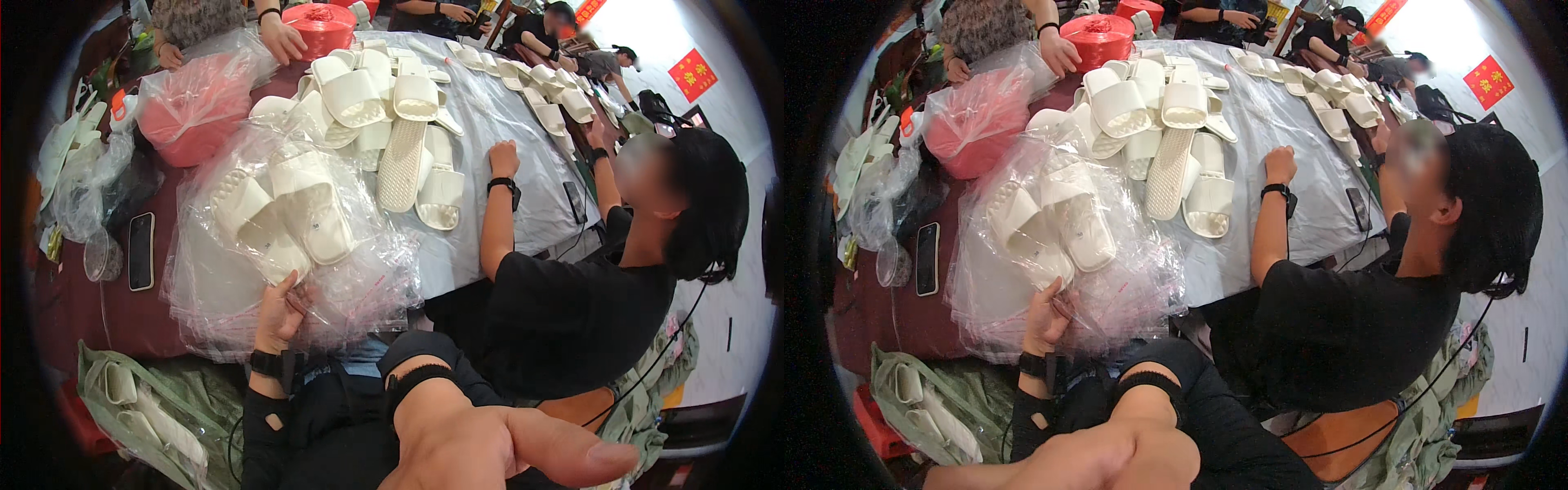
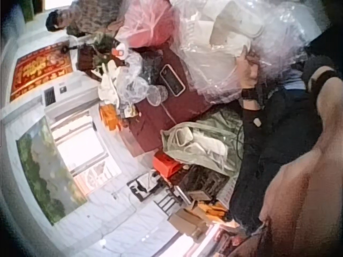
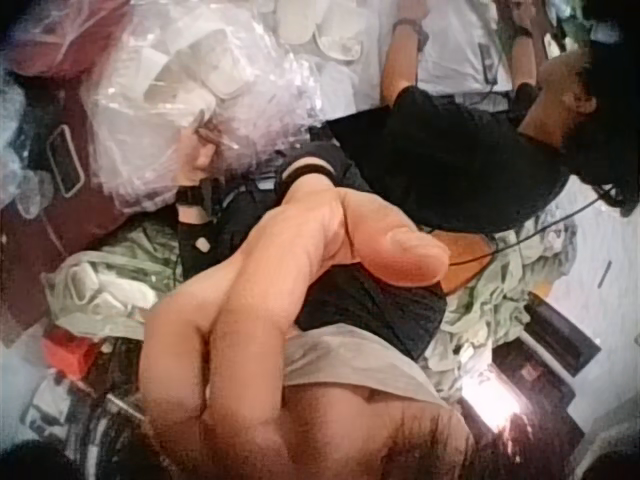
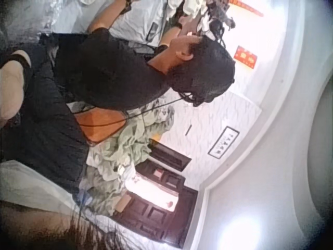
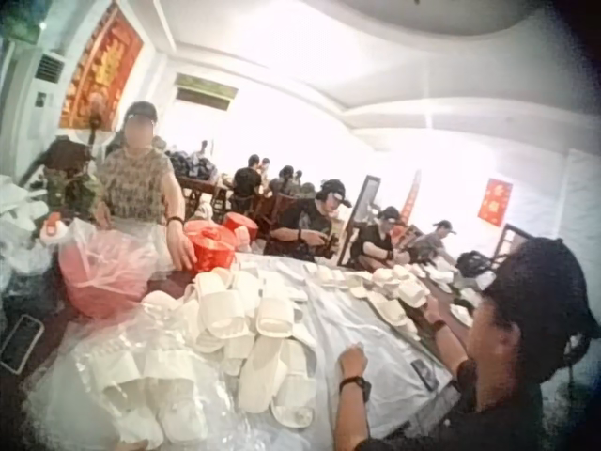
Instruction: The recorder sorts white slippers and places them into large green sacks.
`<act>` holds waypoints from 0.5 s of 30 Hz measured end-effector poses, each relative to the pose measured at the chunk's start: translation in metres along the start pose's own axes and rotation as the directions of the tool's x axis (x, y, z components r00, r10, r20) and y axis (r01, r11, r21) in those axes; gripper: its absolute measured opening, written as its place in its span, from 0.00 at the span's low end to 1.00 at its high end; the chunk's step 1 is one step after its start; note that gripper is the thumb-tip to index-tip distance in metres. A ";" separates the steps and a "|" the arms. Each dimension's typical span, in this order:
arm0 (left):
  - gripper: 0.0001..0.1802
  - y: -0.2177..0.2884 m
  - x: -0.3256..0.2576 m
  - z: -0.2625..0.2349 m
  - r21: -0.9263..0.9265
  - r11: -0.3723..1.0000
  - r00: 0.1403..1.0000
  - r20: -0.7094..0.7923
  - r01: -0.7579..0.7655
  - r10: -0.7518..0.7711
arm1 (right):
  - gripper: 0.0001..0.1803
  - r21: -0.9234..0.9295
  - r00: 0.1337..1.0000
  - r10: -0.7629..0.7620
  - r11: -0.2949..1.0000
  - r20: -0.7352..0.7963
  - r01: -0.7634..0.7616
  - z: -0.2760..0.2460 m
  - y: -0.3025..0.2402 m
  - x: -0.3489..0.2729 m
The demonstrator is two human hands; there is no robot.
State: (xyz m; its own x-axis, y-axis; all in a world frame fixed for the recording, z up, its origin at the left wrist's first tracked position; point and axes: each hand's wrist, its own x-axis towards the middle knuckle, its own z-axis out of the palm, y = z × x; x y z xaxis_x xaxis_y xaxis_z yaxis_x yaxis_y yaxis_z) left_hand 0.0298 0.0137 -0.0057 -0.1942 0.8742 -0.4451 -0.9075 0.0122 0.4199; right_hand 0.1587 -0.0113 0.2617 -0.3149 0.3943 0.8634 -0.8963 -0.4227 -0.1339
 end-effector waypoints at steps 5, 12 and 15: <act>0.13 0.001 -0.002 0.000 0.003 1.000 1.000 -0.010 0.020 -0.020 | 0.22 -0.021 1.000 0.011 1.000 -0.008 -0.012 0.006 -0.015 0.000; 0.12 0.000 0.003 -0.007 0.005 1.000 1.000 0.001 0.019 -0.019 | 0.21 -0.038 1.000 0.027 0.999 -0.001 -0.027 0.008 -0.006 -0.003; 0.12 -0.002 0.001 -0.001 0.013 1.000 1.000 -0.003 0.017 -0.017 | 0.21 -0.049 0.999 0.041 0.998 -0.003 -0.041 0.009 -0.014 -0.001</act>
State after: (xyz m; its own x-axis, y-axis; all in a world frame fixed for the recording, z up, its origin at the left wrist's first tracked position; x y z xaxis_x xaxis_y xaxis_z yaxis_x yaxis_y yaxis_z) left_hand 0.0308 0.0141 -0.0077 -0.1793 0.8726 -0.4544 -0.9059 0.0336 0.4221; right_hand 0.1748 -0.0134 0.2669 -0.3524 0.3793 0.8555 -0.8969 -0.3979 -0.1930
